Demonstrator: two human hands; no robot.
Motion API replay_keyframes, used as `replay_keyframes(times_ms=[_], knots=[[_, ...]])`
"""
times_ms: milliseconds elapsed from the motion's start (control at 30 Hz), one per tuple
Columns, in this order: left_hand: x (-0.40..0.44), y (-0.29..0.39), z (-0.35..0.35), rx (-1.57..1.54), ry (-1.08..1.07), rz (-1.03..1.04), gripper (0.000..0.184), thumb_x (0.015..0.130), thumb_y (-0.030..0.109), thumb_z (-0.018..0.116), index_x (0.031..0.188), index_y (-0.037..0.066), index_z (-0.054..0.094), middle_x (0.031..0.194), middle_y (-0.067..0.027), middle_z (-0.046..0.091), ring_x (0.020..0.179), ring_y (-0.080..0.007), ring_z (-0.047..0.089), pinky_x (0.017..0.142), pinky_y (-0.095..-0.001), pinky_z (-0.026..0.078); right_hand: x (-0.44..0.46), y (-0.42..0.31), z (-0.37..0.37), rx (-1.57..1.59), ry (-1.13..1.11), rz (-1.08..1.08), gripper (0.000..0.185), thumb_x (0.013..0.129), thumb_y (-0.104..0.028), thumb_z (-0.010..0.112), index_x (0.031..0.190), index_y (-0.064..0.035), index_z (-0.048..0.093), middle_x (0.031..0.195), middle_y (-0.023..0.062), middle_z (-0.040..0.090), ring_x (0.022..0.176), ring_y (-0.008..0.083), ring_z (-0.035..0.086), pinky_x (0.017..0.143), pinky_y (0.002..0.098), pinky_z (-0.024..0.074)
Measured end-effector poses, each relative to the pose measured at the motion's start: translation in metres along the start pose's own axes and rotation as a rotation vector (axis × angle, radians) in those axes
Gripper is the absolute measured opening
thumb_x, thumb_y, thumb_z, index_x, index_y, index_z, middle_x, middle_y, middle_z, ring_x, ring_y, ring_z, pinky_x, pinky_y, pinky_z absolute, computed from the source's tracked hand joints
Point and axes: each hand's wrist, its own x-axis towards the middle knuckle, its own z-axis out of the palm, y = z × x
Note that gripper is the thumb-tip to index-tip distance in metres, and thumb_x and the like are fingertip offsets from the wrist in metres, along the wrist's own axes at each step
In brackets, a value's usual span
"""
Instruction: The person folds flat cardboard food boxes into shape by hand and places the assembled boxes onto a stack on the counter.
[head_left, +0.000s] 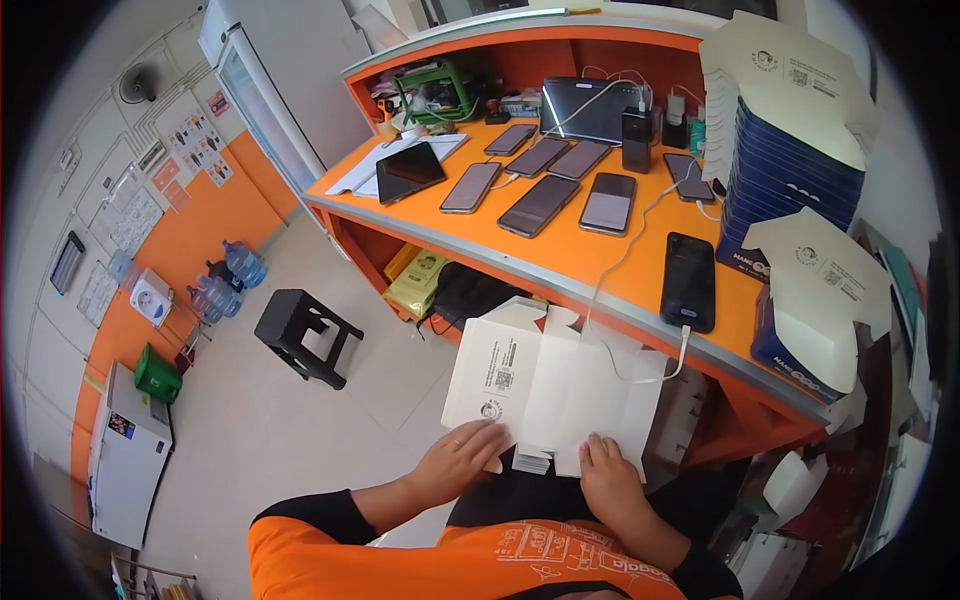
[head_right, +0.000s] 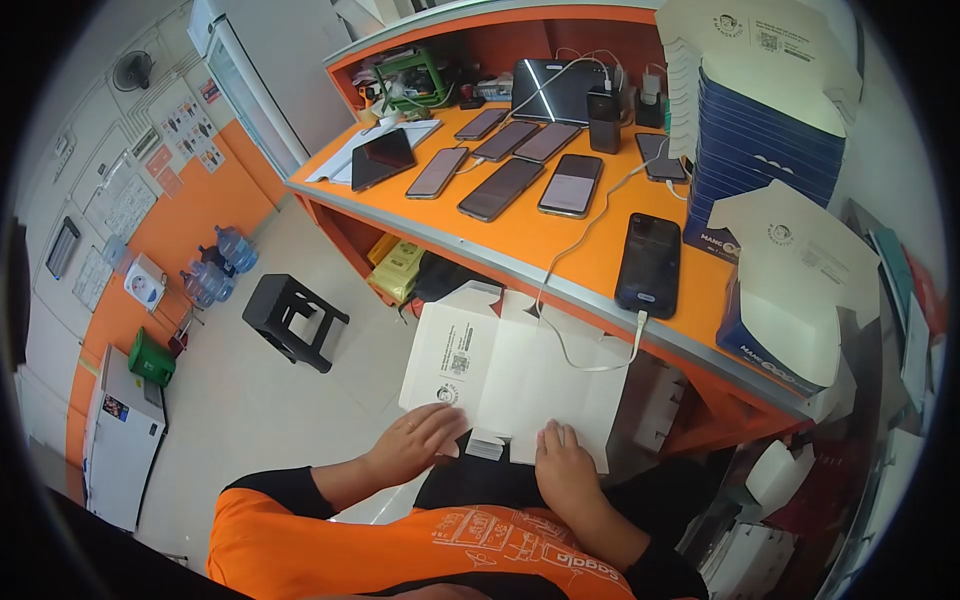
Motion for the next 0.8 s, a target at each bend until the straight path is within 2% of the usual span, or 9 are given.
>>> replay_keyframes(times_ms=[100,167,300,333,433,467,567,667,800], knots=[[-0.004,-0.006,0.000,-0.043,0.019,-0.051,0.055,0.086,0.016,0.070,0.136,0.001,0.055,0.134,-0.0165,0.055,0.132,-0.0336,0.050,0.108,-0.0415,0.046,0.003,-0.007,-0.003,-0.068,-0.017,-0.018,0.037,0.086,-0.008,0.060,0.119,0.0076,0.067,0.126,0.0231,0.062,0.112,0.0339,0.062,0.077,0.0345,0.0611],[-0.003,-0.010,0.003,-0.129,0.018,-0.093,0.053,0.086,0.014,0.069,0.136,0.001,0.056,0.130,-0.0164,0.055,0.127,-0.0334,0.052,0.106,-0.0409,0.047,0.004,-0.008,-0.004,-0.141,-0.014,-0.061,0.035,0.084,-0.008,0.062,0.115,0.0081,0.068,0.125,0.0242,0.062,0.109,0.0339,0.062,0.070,0.0323,0.0621],[0.003,-0.001,0.006,-0.188,-0.046,-0.122,0.050,0.087,0.010,0.067,0.136,0.002,0.057,0.122,-0.0159,0.057,0.119,-0.0338,0.056,0.102,-0.0408,0.049,-0.010,-0.002,-0.007,-0.109,-0.046,-0.029,0.037,0.085,-0.009,0.062,0.117,0.0074,0.067,0.124,0.0241,0.063,0.110,0.0342,0.064,0.070,0.0326,0.0625],[0.004,0.002,0.011,-0.185,0.003,-0.068,0.047,0.089,0.008,0.061,0.136,0.001,0.055,0.117,-0.0158,0.057,0.114,-0.0340,0.059,0.096,-0.0410,0.052,-0.015,0.002,-0.009,-0.085,-0.074,-0.013,0.037,0.085,-0.010,0.062,0.118,0.0071,0.067,0.124,0.0238,0.063,0.110,0.0340,0.064,0.071,0.0330,0.0627],[0.009,0.008,0.019,-0.244,-0.113,-0.108,0.046,0.090,0.009,0.060,0.135,0.001,0.056,0.119,-0.0159,0.057,0.109,-0.0344,0.062,0.090,-0.0420,0.055,-0.027,0.011,-0.007,-0.065,-0.026,-0.011,0.038,0.085,-0.010,0.061,0.119,0.0062,0.066,0.126,0.0226,0.063,0.113,0.0335,0.063,0.073,0.0335,0.0625],[0.012,0.009,0.020,-0.249,-0.096,-0.114,0.043,0.090,0.008,0.060,0.132,0.002,0.057,0.114,-0.0158,0.061,0.102,-0.0349,0.066,0.084,-0.0423,0.056,-0.030,0.012,-0.006,-0.063,0.008,-0.020,0.038,0.085,-0.010,0.061,0.120,0.0058,0.066,0.127,0.0221,0.063,0.114,0.0334,0.063,0.074,0.0336,0.0624],[0.024,-0.005,0.026,-0.351,-0.113,-0.087,0.035,0.091,0.014,0.066,0.125,0.006,0.063,0.102,-0.0157,0.068,0.095,-0.0336,0.069,0.080,-0.0411,0.057,-0.032,0.015,-0.018,-0.039,0.081,-0.023,0.038,0.086,-0.009,0.059,0.120,0.0053,0.065,0.128,0.0210,0.063,0.114,0.0339,0.063,0.077,0.0341,0.0611],[0.047,-0.028,0.012,-0.456,-0.246,-0.017,0.026,0.093,0.020,0.068,0.115,0.007,0.066,0.094,-0.0167,0.071,0.091,-0.0358,0.069,0.081,-0.0426,0.056,-0.032,0.019,-0.023,0.001,0.078,-0.029,0.038,0.086,-0.009,0.058,0.120,0.0059,0.065,0.127,0.0207,0.063,0.116,0.0346,0.061,0.081,0.0352,0.0597],[0.083,-0.054,0.003,-0.540,-0.428,-0.066,0.027,0.090,0.024,0.074,0.106,0.005,0.064,0.095,-0.0194,0.071,0.093,-0.0397,0.069,0.081,-0.0452,0.054,-0.029,0.021,-0.025,0.014,0.066,-0.035,0.039,0.086,-0.009,0.057,0.122,0.0062,0.064,0.128,0.0213,0.063,0.118,0.0350,0.060,0.085,0.0366,0.0588]])
